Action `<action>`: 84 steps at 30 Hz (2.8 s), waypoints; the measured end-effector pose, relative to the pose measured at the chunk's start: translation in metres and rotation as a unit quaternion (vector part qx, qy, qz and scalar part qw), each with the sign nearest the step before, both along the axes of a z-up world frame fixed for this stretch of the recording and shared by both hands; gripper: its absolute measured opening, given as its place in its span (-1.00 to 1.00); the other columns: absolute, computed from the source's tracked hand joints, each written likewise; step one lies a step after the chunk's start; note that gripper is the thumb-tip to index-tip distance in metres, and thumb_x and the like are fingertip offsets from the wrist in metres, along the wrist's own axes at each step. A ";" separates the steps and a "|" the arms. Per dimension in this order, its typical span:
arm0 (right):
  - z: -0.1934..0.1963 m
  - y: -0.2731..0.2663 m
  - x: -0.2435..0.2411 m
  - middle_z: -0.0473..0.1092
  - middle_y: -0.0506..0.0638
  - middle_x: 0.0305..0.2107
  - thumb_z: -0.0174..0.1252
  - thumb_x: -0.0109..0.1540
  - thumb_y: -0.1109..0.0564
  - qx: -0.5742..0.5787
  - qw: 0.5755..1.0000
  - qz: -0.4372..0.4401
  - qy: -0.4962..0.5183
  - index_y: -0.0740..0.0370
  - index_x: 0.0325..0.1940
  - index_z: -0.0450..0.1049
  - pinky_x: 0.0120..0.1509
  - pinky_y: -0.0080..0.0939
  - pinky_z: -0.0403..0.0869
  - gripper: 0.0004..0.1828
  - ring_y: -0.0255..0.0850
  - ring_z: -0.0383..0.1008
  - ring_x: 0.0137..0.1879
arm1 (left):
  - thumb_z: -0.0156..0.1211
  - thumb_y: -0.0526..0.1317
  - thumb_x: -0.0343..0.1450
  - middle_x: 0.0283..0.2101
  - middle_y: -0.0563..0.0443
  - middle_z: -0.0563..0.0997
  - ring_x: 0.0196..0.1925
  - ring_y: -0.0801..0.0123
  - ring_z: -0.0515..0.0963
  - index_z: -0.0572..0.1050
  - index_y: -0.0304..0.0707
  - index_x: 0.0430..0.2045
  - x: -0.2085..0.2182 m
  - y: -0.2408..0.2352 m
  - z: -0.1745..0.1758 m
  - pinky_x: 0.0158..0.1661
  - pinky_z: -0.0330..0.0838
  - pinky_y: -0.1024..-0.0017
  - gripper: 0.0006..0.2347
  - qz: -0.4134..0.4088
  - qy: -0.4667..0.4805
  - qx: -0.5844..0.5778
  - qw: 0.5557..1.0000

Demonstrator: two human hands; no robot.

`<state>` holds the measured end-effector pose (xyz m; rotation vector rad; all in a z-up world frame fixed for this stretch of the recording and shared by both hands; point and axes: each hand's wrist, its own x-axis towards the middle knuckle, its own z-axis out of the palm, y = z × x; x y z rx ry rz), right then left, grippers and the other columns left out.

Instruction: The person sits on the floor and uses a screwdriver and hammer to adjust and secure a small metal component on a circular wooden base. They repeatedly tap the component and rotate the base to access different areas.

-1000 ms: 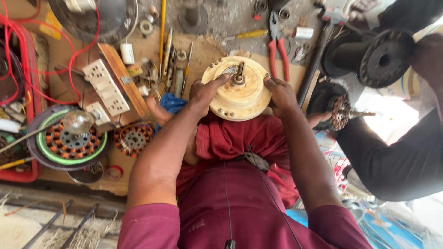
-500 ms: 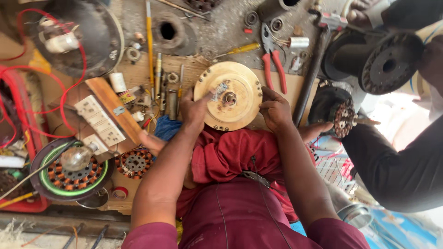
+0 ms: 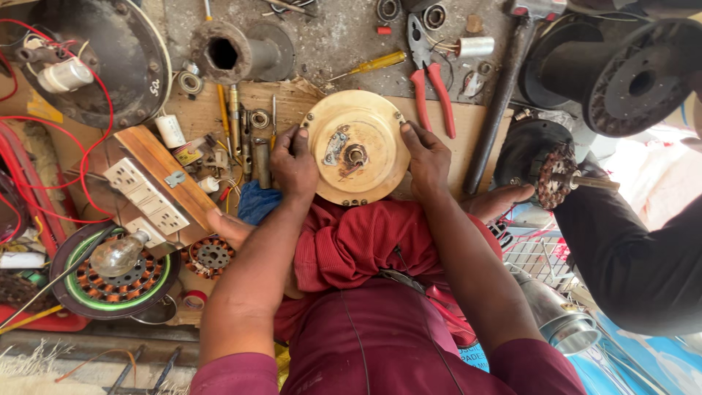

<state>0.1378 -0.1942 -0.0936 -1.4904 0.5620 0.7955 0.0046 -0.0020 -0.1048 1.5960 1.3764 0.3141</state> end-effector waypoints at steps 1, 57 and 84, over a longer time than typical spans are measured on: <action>-0.003 0.003 0.000 0.54 0.11 -0.08 0.31 0.27 0.06 -0.005 1.000 0.007 -0.030 0.48 0.15 0.52 0.11 -0.24 0.50 -0.52 -0.23 0.53 -0.01 | 0.21 -0.22 0.49 -0.15 -0.09 0.70 -0.10 0.30 0.67 0.59 -0.36 -0.15 0.000 -0.001 0.002 -0.06 0.55 0.36 -0.82 0.012 0.008 -0.019 1.000; -0.007 -0.014 0.009 0.50 -0.06 -0.31 0.26 0.32 0.00 -0.005 0.999 -0.039 0.024 0.14 -0.26 0.39 -0.09 -0.10 0.55 -0.77 -0.21 0.55 -0.19 | 0.32 -0.36 0.33 -0.46 0.06 0.71 -0.53 0.52 0.69 0.63 -0.30 -0.40 -0.024 0.182 0.020 -0.49 0.59 0.48 -0.95 0.143 -0.042 0.063 0.987; -0.004 -0.012 0.009 0.39 -0.12 -0.41 0.28 0.33 0.03 -0.020 0.998 -0.010 0.061 0.15 -0.26 0.40 -0.12 -0.11 0.53 -0.77 -0.25 0.47 -0.27 | 0.38 -0.32 0.33 -0.15 -0.26 0.70 -0.12 0.06 0.69 0.68 -0.20 -0.26 -0.101 0.174 0.096 0.02 0.54 0.24 -0.85 -0.299 0.404 -0.077 0.861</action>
